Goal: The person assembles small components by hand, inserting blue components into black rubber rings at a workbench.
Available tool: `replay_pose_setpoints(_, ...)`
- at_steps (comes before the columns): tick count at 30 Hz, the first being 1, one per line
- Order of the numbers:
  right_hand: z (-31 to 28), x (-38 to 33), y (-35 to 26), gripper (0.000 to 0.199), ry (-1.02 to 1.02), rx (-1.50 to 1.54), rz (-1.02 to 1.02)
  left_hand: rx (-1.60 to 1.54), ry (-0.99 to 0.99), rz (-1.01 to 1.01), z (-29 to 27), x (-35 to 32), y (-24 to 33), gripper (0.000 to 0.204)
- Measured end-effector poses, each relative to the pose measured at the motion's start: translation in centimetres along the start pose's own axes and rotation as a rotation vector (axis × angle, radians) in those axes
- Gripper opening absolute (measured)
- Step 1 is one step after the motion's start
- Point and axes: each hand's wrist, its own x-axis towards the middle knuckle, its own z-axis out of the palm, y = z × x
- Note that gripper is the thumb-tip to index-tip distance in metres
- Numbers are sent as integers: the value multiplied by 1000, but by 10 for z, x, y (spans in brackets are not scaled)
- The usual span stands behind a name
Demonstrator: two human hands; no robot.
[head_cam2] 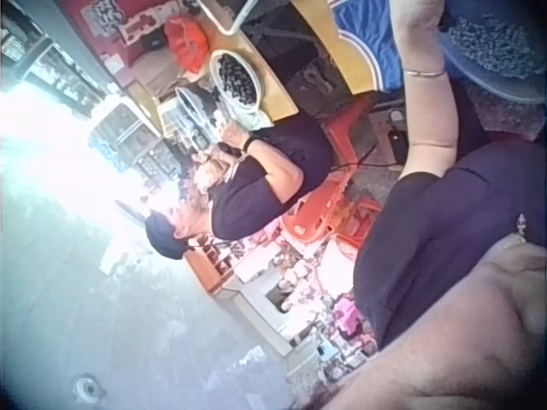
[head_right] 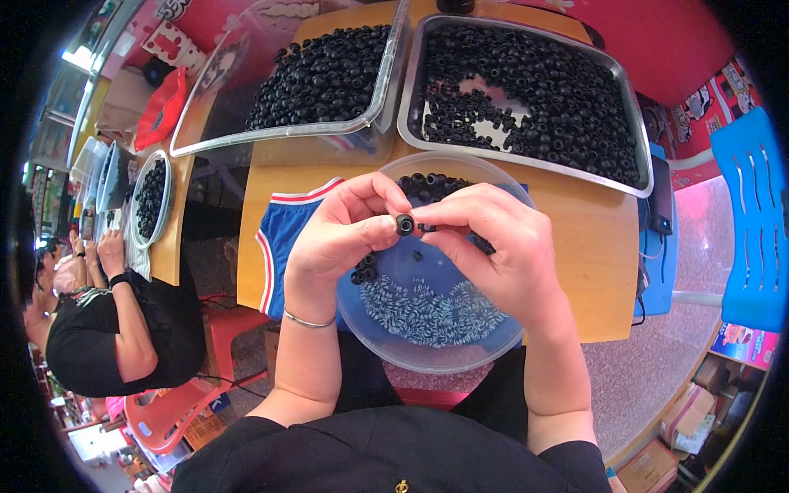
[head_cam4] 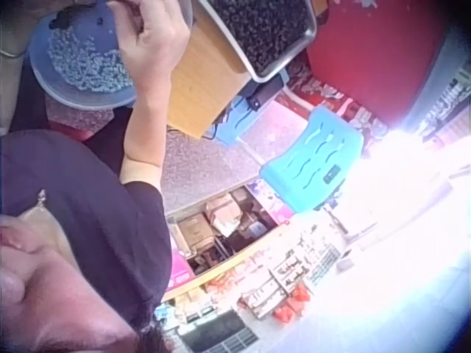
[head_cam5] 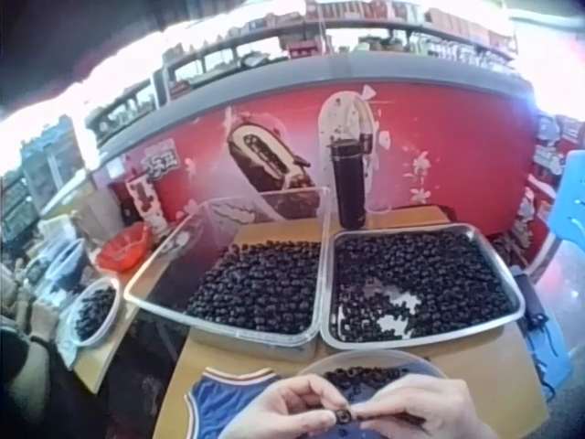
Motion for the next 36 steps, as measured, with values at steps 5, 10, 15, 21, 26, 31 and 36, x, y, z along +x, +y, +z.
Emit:
replay_pose_setpoints(5,1,-1,-3,19,16,23,50,0,13,-20,-3,-1,0,23)
replay_pose_setpoints(10,2,-2,-4,20,36,-54,14,5,21,-21,-1,0,0,22)
replay_pose_setpoints(15,4,-3,-3,19,45,-89,3,19,14,-20,1,0,1,21)
replay_pose_setpoints(21,4,-2,-3,19,42,-134,-34,59,25,-4,1,0,-1,21)
replay_pose_setpoints(26,5,-2,-4,19,37,-166,-47,59,15,-13,0,-1,1,21)
replay_pose_setpoints(31,5,-3,-3,19,23,-174,-35,127,48,2,2,0,-2,17)
replay_pose_setpoints(36,2,-4,-2,23,-42,-127,18,149,85,3,6,0,-1,18)
